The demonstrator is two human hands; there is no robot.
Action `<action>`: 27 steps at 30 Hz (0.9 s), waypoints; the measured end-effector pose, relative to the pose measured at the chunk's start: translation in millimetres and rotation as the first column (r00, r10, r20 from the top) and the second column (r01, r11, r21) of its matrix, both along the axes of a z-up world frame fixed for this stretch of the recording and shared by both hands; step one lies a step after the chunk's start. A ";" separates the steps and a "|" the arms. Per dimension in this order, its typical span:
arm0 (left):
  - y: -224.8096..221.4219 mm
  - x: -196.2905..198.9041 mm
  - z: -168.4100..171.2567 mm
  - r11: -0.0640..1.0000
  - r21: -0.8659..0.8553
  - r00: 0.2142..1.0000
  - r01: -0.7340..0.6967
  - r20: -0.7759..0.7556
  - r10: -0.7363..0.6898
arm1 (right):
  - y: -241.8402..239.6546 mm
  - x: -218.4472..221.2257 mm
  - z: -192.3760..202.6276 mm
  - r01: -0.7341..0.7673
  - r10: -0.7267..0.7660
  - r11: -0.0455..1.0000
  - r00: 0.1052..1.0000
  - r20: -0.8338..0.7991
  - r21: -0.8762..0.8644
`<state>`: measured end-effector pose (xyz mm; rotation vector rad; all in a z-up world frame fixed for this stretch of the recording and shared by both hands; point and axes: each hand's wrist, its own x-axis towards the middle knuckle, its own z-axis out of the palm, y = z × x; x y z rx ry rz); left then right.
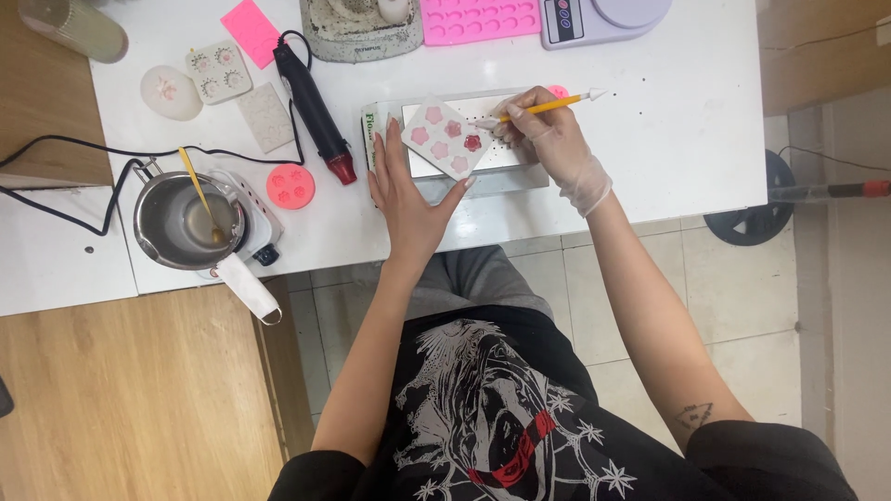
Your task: Preparing small flower-shaped wax pieces in a mold using a pick tool.
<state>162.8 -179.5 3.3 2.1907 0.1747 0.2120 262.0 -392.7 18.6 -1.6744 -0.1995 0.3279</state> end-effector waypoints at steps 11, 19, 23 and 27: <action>-0.1 -0.8 -5.2 1.000 -0.009 0.999 -0.003 0.051 0.004 | -2.3 -6.9 11.0 0.034 -0.040 0.997 0.996 -0.083 -0.072; 0.1 -2.2 -0.5 1.000 0.003 0.998 -0.003 0.067 0.002 | -6.4 -7.5 5.6 0.023 -0.027 0.999 0.996 -0.083 -0.041; 0.6 -1.4 -3.1 1.000 -0.003 0.996 0.001 0.089 -0.001 | -7.1 -7.2 4.8 0.017 -0.016 1.000 0.996 -0.091 0.002; 0.5 -1.1 -5.9 1.000 -0.010 0.992 0.012 0.123 -0.011 | -8.1 -7.8 4.1 0.006 -0.006 1.000 0.998 -0.067 -0.005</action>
